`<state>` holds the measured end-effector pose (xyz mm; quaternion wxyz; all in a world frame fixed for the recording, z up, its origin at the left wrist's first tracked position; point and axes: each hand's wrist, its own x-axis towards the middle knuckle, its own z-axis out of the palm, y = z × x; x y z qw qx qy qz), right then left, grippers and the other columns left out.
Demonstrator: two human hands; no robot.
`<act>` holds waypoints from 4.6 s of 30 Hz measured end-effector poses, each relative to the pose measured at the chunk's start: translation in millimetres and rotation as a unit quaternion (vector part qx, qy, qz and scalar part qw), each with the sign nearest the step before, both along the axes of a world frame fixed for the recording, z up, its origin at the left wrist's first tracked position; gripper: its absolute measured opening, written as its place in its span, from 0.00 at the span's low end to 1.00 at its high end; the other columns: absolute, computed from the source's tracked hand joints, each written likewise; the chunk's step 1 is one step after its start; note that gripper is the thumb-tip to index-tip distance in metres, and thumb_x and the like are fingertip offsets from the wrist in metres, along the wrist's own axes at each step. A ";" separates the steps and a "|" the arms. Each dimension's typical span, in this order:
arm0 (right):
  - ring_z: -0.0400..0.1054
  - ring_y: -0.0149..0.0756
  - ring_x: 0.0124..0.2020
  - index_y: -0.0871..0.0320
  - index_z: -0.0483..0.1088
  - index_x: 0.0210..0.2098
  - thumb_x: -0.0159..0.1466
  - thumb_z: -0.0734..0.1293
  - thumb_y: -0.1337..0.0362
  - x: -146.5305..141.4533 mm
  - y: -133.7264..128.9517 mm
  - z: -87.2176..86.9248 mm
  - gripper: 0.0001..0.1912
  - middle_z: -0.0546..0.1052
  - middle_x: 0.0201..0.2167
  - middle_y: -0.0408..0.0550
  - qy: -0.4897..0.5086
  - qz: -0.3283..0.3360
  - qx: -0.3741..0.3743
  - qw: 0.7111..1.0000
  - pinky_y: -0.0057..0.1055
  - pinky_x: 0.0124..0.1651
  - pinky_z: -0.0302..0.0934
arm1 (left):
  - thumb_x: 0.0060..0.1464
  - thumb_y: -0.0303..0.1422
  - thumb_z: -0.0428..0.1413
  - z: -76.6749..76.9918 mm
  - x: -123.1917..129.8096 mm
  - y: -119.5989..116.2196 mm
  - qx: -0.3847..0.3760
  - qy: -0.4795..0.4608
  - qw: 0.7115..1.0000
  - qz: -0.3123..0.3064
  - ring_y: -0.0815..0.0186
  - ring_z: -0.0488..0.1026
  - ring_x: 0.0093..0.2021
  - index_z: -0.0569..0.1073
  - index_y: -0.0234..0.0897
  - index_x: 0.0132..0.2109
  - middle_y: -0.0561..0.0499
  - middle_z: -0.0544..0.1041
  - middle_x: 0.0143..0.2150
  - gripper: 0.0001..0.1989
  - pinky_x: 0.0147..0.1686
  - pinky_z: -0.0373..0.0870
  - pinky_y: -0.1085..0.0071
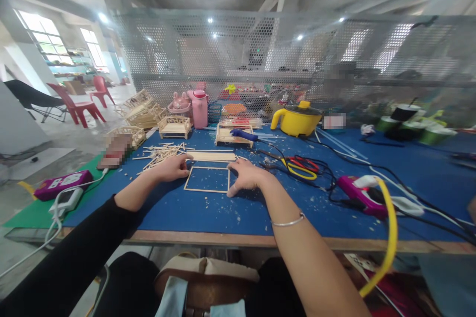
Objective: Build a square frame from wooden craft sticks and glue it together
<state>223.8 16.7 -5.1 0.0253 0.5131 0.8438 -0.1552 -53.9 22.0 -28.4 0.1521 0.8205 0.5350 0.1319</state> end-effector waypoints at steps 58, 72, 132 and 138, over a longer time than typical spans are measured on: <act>0.45 0.61 0.62 0.58 0.58 0.60 0.35 0.74 0.42 0.5 -0.4 2.0 0.57 0.55 0.62 0.58 -0.025 0.014 -0.015 0.999 0.49 0.62 0.45 | 0.47 0.35 0.57 2.9 35.8 3.1 0.041 0.042 0.989 0.137 0.55 0.73 0.40 0.80 0.37 0.34 0.42 0.79 0.35 0.10 0.39 0.66 0.66; 0.69 0.34 0.33 0.59 0.73 0.37 0.57 0.61 0.59 8.1 21.6 -13.8 0.14 0.77 0.37 0.49 0.421 -0.190 0.030 0.886 0.26 0.30 0.60 | 0.55 0.38 0.46 2.6 15.9 6.4 0.043 -0.029 0.994 0.095 0.65 0.73 0.30 0.77 0.35 0.32 0.49 0.78 0.29 0.17 0.32 0.66 0.73; 0.70 0.43 0.42 0.60 0.76 0.33 0.58 0.64 0.67 -38.7 8.0 -12.6 0.08 0.78 0.37 0.57 -0.015 -0.093 0.170 0.981 0.30 0.42 0.59 | 0.46 0.21 0.51 8.5 46.7 1.6 0.076 0.062 0.986 0.135 0.56 0.72 0.46 0.70 0.37 0.49 0.43 0.77 0.42 0.21 0.45 0.66 0.65; 0.70 0.43 0.43 0.62 0.74 0.34 0.59 0.63 0.68 -38.0 7.3 -16.3 0.08 0.76 0.40 0.59 -0.019 -0.088 0.163 0.982 0.29 0.43 0.59 | 0.47 0.21 0.50 6.6 43.4 2.4 0.073 0.056 0.987 0.133 0.58 0.73 0.45 0.70 0.39 0.50 0.43 0.76 0.43 0.21 0.45 0.67 0.65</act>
